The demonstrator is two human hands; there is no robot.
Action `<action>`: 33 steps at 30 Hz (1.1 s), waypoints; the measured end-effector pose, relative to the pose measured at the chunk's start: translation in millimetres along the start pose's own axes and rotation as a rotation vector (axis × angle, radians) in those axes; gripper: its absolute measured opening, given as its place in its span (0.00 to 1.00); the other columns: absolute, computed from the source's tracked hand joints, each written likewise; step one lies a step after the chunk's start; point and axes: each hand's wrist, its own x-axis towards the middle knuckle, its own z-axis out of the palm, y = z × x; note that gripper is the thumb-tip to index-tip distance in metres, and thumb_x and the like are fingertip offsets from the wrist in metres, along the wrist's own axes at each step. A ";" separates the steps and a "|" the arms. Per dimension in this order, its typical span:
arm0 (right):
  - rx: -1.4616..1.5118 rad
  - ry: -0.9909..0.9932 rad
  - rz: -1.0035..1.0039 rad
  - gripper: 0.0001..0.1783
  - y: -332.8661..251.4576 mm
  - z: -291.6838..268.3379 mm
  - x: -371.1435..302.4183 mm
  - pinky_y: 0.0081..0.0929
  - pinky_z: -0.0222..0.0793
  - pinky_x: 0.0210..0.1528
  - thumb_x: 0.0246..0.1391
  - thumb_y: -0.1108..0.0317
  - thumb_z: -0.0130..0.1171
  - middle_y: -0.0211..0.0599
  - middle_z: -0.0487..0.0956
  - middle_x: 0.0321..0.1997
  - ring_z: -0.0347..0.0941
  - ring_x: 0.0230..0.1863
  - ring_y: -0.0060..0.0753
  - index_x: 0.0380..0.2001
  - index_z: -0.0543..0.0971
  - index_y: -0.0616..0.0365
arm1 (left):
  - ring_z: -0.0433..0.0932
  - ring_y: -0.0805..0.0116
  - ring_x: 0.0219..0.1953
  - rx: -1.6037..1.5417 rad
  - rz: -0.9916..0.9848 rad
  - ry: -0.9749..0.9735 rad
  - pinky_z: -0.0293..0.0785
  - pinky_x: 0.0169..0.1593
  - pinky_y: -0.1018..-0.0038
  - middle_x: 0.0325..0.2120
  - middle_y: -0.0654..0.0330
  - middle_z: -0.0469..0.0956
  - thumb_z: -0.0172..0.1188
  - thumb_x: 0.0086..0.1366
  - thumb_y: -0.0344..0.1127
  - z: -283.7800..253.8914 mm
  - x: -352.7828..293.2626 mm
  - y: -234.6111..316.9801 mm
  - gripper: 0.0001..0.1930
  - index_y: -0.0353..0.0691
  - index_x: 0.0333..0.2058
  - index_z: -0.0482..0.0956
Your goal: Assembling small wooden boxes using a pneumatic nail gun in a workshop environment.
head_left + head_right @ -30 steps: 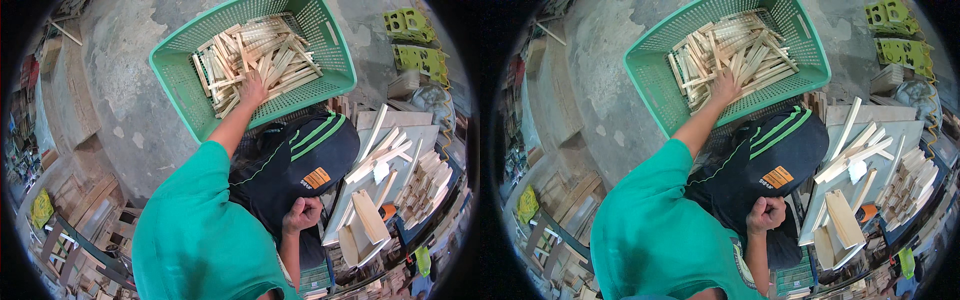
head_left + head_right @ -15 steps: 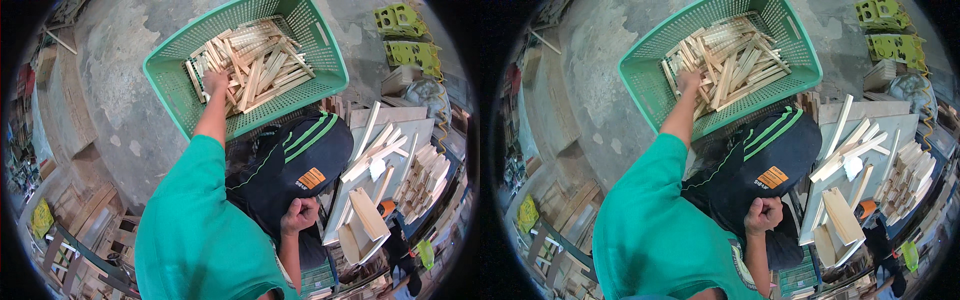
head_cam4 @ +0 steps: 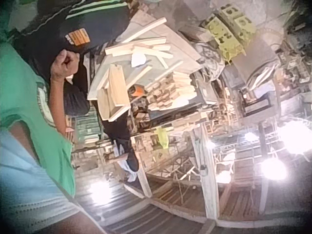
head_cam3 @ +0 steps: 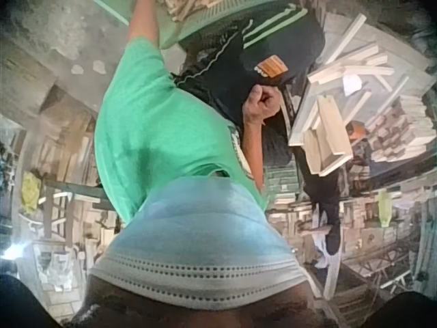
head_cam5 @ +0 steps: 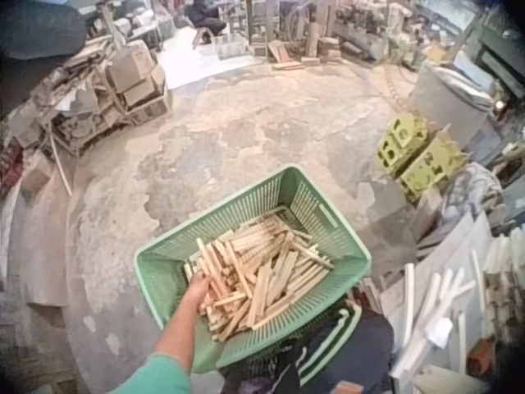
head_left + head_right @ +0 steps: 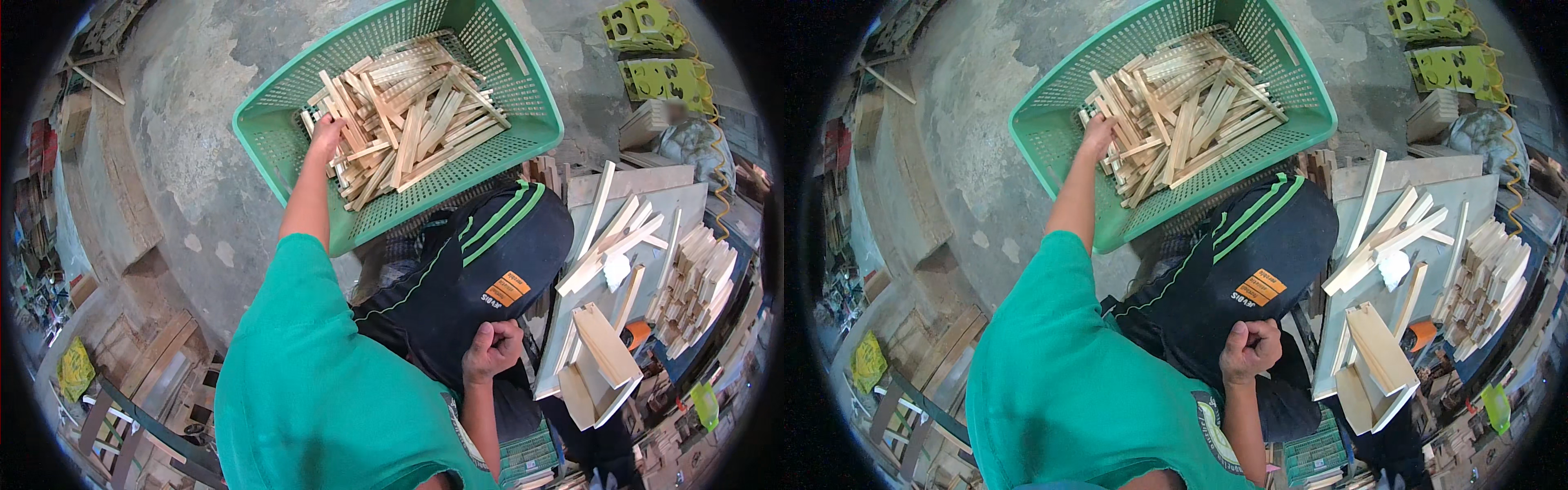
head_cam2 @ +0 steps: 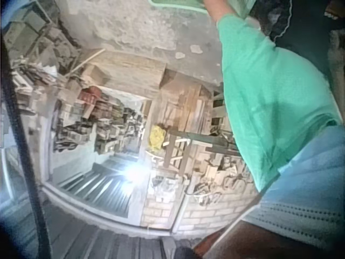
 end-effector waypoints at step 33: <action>0.000 -0.046 -0.013 0.17 1.0 -7.5 1.6 0.24 0.52 0.18 0.54 0.59 0.68 0.29 0.65 0.12 0.58 0.13 0.24 0.22 0.71 0.54 | 0.67 0.54 0.66 1.491 0.443 0.076 0.59 0.69 0.51 0.67 0.54 0.64 0.48 0.71 0.33 152.7 61.6 62.1 0.24 0.44 0.65 0.66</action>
